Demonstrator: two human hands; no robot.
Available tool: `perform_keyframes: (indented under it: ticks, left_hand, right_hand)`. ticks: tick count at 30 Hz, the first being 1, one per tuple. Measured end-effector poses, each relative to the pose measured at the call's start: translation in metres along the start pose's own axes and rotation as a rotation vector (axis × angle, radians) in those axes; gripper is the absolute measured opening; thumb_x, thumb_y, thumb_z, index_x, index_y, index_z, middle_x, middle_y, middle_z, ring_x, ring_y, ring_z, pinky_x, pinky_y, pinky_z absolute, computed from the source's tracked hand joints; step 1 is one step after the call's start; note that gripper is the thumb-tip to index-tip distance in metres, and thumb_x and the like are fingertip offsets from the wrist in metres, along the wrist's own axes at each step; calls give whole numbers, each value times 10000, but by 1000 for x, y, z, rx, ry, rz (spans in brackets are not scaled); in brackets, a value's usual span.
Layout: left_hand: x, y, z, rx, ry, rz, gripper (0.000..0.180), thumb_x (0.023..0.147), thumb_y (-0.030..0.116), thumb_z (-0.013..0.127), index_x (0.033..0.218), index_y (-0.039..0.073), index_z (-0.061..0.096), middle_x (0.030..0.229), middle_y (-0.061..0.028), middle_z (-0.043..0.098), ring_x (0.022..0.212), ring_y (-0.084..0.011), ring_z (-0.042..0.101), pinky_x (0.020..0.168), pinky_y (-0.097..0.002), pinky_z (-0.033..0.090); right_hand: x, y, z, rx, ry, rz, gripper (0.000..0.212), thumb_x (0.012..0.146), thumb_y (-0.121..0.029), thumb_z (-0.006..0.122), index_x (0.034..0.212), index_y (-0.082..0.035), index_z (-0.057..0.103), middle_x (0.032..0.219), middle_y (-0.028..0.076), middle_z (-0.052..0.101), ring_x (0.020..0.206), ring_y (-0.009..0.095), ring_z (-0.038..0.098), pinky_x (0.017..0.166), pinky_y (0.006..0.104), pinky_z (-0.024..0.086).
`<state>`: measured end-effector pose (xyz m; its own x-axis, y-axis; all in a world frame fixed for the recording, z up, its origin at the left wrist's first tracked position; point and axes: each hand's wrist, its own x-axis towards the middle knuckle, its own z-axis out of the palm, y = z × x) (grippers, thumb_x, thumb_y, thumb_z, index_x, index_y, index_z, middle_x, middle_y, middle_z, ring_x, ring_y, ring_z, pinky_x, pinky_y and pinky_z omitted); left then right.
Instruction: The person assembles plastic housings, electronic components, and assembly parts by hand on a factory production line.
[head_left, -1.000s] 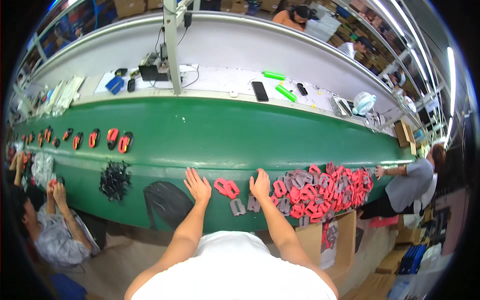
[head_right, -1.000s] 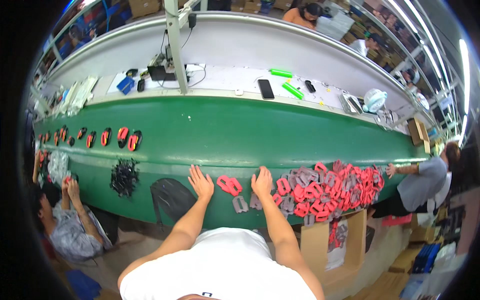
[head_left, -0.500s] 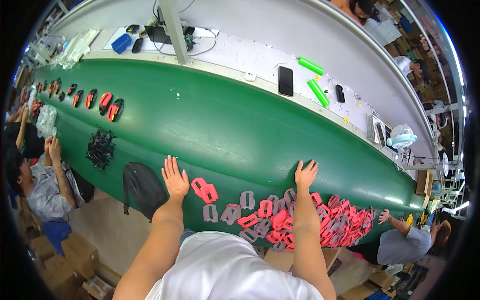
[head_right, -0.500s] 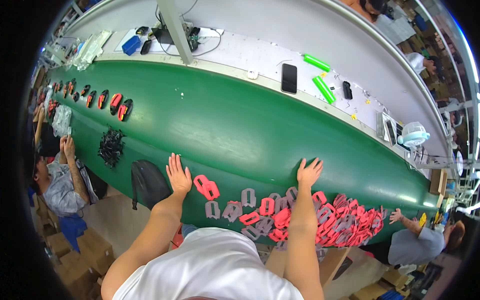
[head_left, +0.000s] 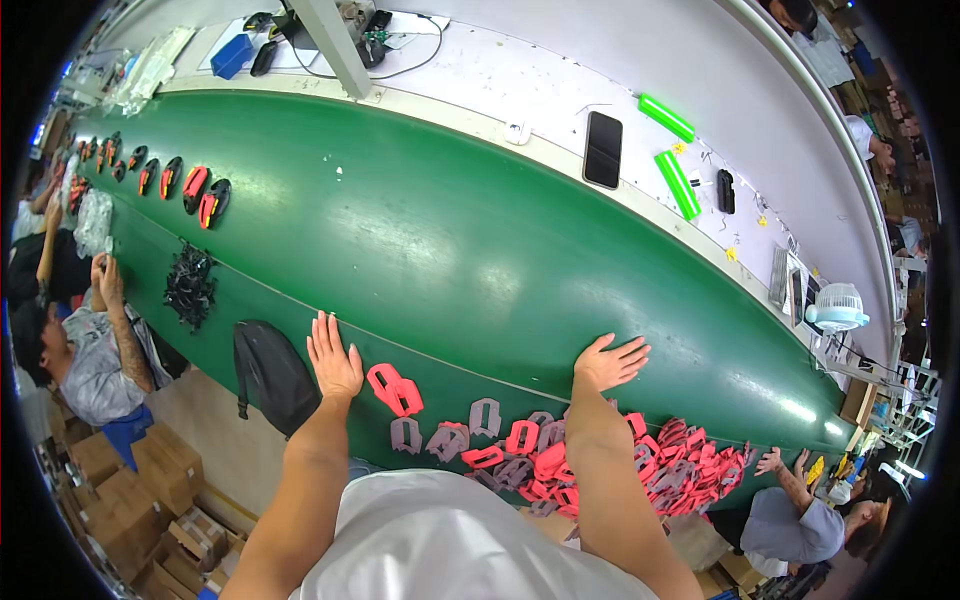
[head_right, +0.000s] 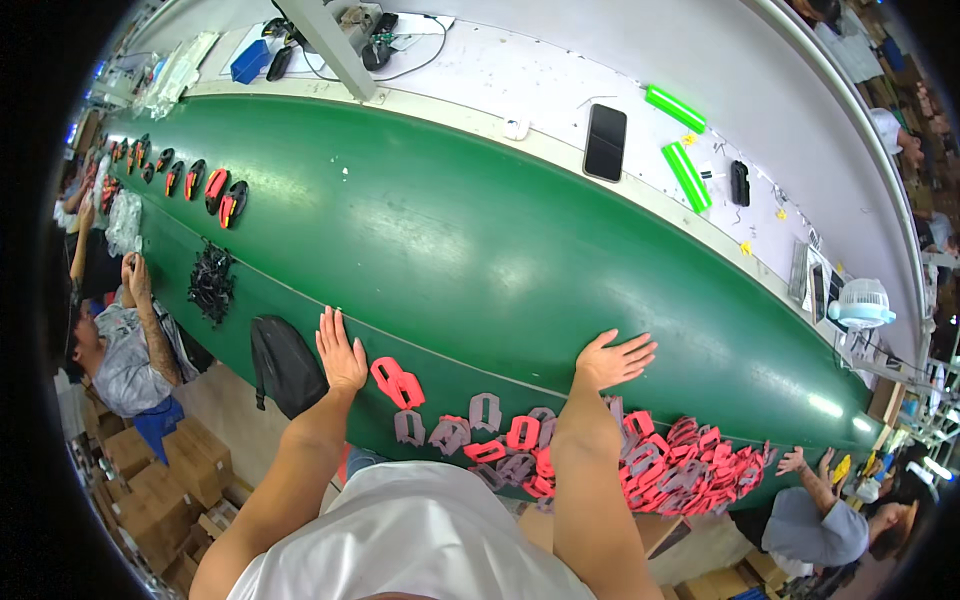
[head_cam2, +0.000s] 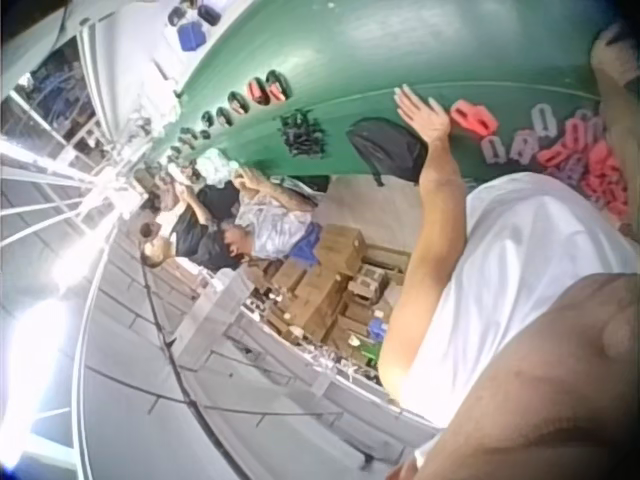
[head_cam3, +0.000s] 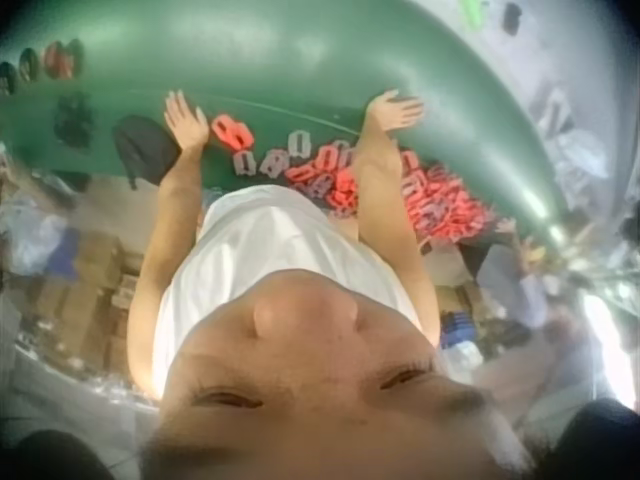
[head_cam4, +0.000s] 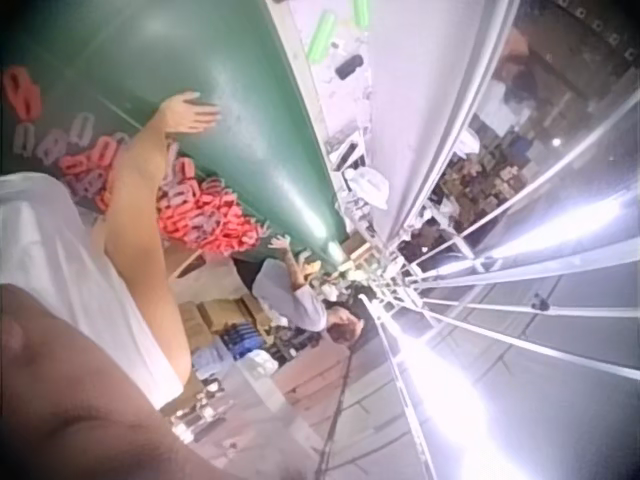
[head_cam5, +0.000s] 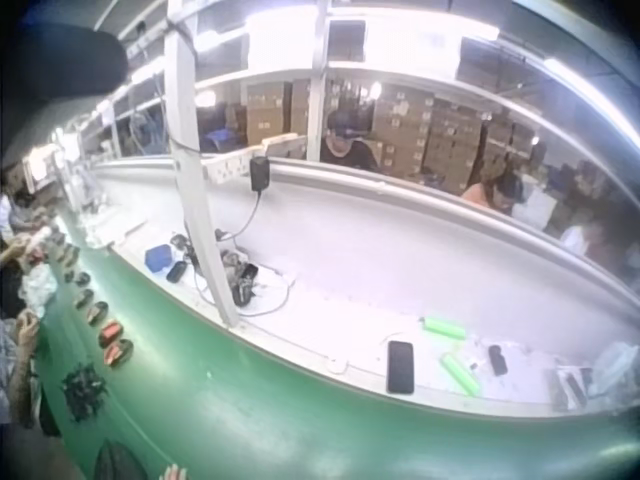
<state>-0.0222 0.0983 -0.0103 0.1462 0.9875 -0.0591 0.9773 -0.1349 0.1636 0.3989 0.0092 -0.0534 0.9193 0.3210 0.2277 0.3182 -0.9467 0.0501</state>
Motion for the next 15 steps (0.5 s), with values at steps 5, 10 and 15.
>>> perform_keyframes:
  ticks: [5,10,15]
  left_hand:
    - [0,-2,2,2,12,13,669,831,239,431,1409,15,180,1484,-160,138,1374,-318,120,1100,-466,96]
    - [2,0,2,-28,23,7,668,834,244,432,1413,27,180,1486,-155,138,1373,-314,125,1099,-464,96]
    - [0,-1,5,-23,36,12,670,832,244,436,1414,30,180,1485,-154,143,1371,-316,130,1098,-465,97]
  right_hand:
    - [-1,-5,0,19,-36,24,638,904,-445,334,1424,-95,213,1486,128,173,1353,315,196,1071,464,203]
    - [0,-10,-3,53,-49,27,643,902,-447,342,1423,-93,214,1489,128,164,1355,316,192,1075,456,197]
    - [-4,-13,-6,72,-53,19,640,904,-440,343,1426,-96,206,1488,130,164,1353,319,195,1076,458,194]
